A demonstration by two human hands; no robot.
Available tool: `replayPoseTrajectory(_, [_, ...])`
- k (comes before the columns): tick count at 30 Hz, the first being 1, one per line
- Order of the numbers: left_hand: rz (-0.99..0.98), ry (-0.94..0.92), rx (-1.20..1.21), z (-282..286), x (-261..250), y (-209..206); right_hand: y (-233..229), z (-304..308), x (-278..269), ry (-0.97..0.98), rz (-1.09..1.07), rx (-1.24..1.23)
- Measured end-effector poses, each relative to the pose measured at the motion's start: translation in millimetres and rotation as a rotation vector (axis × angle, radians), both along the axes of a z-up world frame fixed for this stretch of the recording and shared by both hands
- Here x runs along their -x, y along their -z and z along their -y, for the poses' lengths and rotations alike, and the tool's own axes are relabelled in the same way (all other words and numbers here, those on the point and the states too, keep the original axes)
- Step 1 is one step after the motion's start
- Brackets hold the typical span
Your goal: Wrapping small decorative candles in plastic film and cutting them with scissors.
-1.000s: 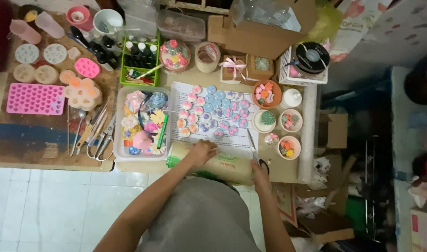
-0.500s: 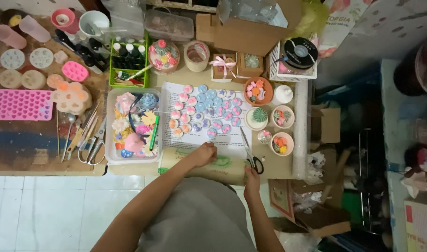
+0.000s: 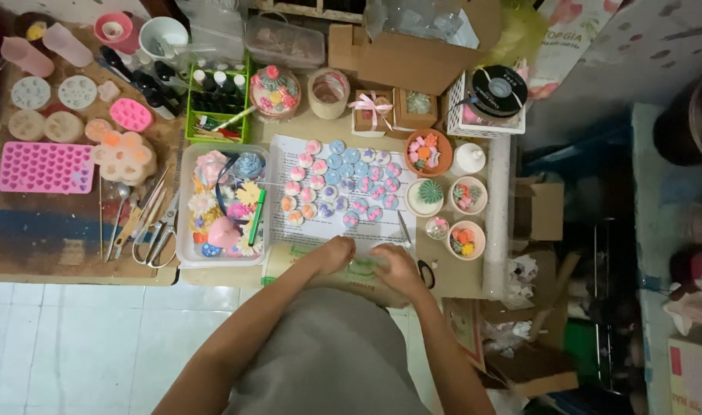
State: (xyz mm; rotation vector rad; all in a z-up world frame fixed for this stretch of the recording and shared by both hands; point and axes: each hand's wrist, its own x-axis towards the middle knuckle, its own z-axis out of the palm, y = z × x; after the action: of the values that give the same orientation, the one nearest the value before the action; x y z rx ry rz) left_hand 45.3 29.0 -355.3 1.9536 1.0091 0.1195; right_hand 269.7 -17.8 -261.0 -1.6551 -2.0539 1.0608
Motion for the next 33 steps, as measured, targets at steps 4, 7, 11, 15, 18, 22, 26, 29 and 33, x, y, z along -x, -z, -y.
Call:
replayPoseTrajectory(4, [0.057, -0.073, 0.056, -3, 2, -6, 34, -22, 1, -0.075, -0.232, 0.285])
replayPoseTrajectory(7, [0.068, -0.061, 0.040, -5, 2, -10, 48, -34, 5, -0.161, -0.281, 0.335])
replayPoseTrajectory(11, [0.089, -0.168, 0.151, -5, 5, -28, 52, -41, 3, -0.122, -0.265, 0.358])
replayPoseTrajectory(15, [0.198, -0.303, 0.301, -5, 14, -25, 44, -42, -1, -0.043, -0.255, 0.355])
replayPoseTrajectory(18, [0.269, -0.254, 0.334, -8, 12, -26, 48, -42, -5, -0.014, -0.347, 0.360])
replayPoseTrajectory(22, [0.261, -0.263, 0.327, -7, 5, -22, 48, -44, -4, 0.023, -0.277, 0.330])
replayPoseTrajectory(26, [0.290, -0.382, 0.280, -4, -3, -24, 58, -41, -9, 0.039, -0.281, 0.226])
replayPoseTrajectory(29, [0.363, -0.431, 0.276, -3, -10, -44, 50, -34, -11, 0.050, -0.331, 0.119])
replayPoseTrajectory(33, [0.362, -0.443, 0.311, -1, -16, -84, 31, -25, -15, 0.125, -0.390, 0.017])
